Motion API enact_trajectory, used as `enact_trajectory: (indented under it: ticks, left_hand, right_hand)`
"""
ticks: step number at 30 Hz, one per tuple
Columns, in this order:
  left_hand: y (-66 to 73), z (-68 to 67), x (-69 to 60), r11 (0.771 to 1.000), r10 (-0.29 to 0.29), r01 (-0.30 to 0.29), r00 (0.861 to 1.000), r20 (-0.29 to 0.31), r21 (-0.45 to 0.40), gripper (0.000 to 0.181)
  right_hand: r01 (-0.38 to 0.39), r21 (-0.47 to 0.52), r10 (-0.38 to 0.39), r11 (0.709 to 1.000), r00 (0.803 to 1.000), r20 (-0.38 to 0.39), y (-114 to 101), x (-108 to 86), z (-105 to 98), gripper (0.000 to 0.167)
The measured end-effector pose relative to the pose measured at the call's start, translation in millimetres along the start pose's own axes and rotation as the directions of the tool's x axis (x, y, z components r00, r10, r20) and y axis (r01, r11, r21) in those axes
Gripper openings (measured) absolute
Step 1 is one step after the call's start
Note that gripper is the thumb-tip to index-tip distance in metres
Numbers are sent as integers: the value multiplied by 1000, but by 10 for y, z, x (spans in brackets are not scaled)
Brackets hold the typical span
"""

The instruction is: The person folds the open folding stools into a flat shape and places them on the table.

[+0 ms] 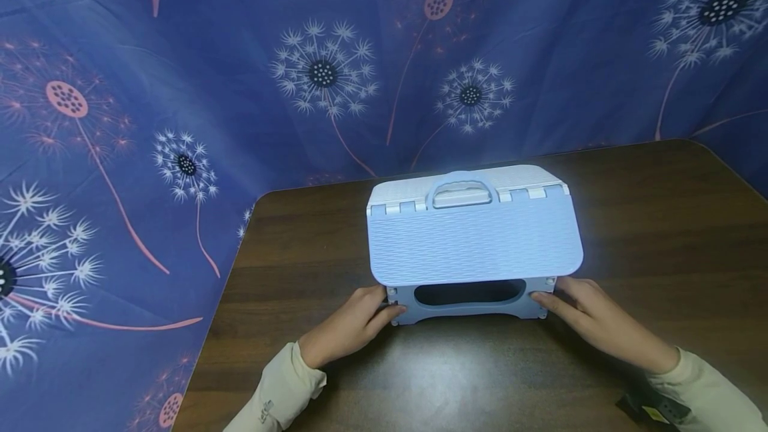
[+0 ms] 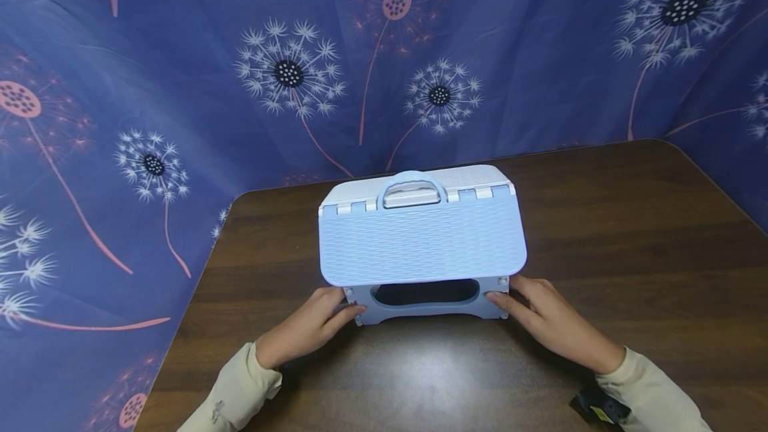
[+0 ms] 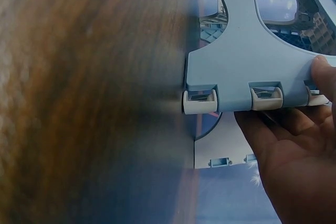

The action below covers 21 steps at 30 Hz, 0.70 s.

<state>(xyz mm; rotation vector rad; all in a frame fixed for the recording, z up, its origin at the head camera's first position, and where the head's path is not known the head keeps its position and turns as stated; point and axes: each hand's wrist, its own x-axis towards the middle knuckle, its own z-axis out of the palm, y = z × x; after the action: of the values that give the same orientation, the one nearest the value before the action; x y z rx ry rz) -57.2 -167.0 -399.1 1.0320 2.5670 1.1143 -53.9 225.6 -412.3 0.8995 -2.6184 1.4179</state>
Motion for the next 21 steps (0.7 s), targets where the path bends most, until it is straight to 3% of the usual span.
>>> enact_trajectory:
  ticks: [21]
  left_hand:
    - [-2,-1,0,1000,0,0,1000,9,-10,33]
  right_hand:
    - [12,-2,-12,1000,1000,-6,-10,11,2,19]
